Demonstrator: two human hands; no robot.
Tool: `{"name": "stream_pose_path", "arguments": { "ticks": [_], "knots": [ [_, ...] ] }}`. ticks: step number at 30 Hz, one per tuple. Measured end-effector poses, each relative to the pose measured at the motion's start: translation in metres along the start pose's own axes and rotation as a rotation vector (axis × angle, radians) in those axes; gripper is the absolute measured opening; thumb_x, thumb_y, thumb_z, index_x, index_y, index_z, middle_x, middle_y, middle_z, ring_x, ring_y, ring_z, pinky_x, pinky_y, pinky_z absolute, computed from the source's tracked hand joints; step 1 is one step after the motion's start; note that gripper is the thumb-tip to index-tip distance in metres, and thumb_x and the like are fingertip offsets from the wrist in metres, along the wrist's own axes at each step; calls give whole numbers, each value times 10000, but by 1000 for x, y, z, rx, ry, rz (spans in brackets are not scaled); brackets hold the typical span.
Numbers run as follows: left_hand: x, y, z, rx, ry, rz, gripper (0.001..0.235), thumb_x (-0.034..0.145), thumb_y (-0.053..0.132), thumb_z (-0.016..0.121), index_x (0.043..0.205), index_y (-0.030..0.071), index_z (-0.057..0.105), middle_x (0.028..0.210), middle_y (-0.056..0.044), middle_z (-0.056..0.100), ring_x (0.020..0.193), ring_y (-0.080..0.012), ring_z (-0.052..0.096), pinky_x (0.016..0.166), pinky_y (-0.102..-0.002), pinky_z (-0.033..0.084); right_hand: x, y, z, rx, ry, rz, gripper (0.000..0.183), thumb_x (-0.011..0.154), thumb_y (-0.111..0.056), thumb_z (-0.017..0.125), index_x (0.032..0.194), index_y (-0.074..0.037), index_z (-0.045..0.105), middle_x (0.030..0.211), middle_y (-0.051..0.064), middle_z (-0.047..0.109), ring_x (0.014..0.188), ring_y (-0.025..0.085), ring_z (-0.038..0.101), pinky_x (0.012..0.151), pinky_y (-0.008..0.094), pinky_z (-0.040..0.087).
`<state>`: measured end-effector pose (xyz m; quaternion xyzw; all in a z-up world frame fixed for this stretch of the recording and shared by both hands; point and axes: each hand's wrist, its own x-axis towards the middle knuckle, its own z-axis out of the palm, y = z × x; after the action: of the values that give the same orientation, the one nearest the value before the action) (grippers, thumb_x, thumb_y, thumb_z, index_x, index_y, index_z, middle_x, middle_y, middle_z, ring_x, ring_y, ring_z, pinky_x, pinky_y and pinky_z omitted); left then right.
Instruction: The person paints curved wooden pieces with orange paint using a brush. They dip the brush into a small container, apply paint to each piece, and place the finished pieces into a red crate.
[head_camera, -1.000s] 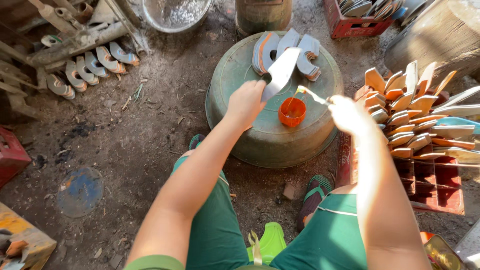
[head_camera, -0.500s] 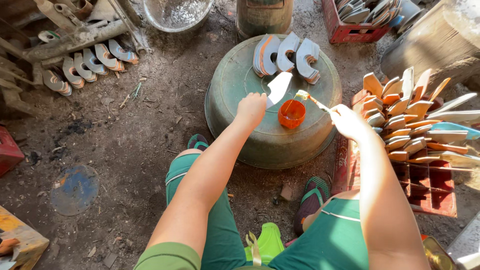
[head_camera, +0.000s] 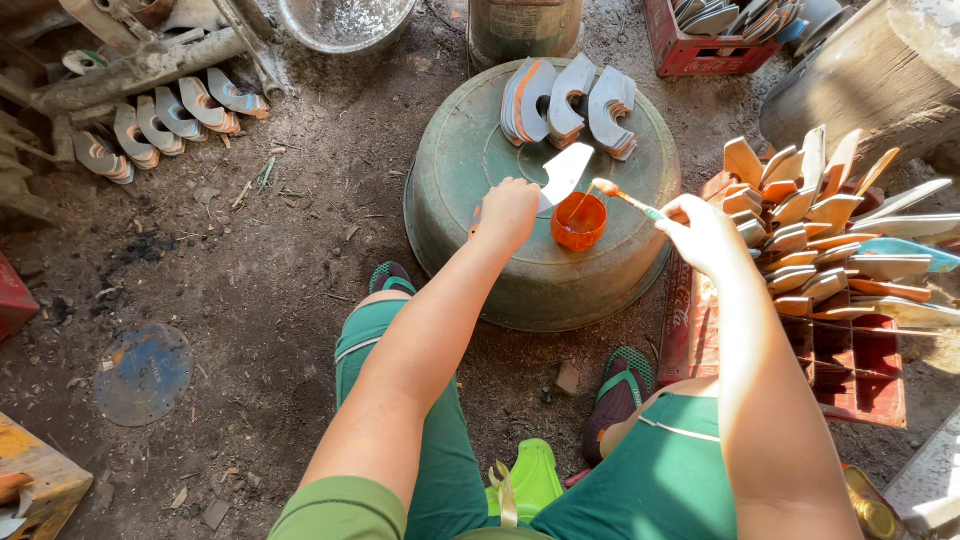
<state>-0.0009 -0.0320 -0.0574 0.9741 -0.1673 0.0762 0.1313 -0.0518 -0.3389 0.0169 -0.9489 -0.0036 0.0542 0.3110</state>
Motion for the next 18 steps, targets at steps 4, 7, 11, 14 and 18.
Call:
{"name": "stream_pose_path", "arguments": {
  "ticks": [4, 7, 11, 14, 18],
  "knots": [
    [4, 12, 3, -17, 0, 47, 187, 746, 11, 697, 919, 81, 706, 996, -109, 706, 1035, -308, 658, 824, -425, 561, -1, -16, 14, 106, -23, -91, 251, 914, -193, 705, 1129, -65, 713, 1065, 121, 759, 988, 229, 706, 886, 361, 519],
    [6, 18, 6, -73, 34, 109, 142, 787, 25, 691, 919, 74, 709, 966, -104, 711, 1041, -312, 658, 830, -427, 562, -4, -22, 15, -7, 141, -44, 233, 940, -169, 711, 1148, -64, 715, 1090, 161, 731, 992, 301, 683, 858, 405, 504],
    [7, 15, 3, -71, 30, 124, 131, 812, 31, 684, 934, 71, 709, 958, -104, 710, 1038, -311, 658, 834, -425, 561, -4, -26, 19, 43, 180, -7, 190, 966, -149, 682, 1132, -62, 705, 1058, 166, 732, 972, 305, 702, 846, 399, 522],
    [9, 4, -5, -56, 21, 139, 124, 811, 43, 677, 922, 83, 717, 950, -108, 709, 1021, -317, 656, 843, -427, 555, -3, -24, 28, 60, 123, -197, 191, 917, -127, 713, 1083, -33, 703, 1015, 190, 710, 947, 324, 691, 845, 396, 525],
    [8, -2, -14, -96, 5, 218, 213, 710, 73, 700, 923, 60, 712, 921, -116, 702, 990, -322, 650, 817, -429, 544, 1, -15, 32, 81, 214, -88, 171, 940, -129, 698, 1090, -48, 700, 1010, 177, 711, 927, 325, 689, 824, 411, 520]
  ]
}}
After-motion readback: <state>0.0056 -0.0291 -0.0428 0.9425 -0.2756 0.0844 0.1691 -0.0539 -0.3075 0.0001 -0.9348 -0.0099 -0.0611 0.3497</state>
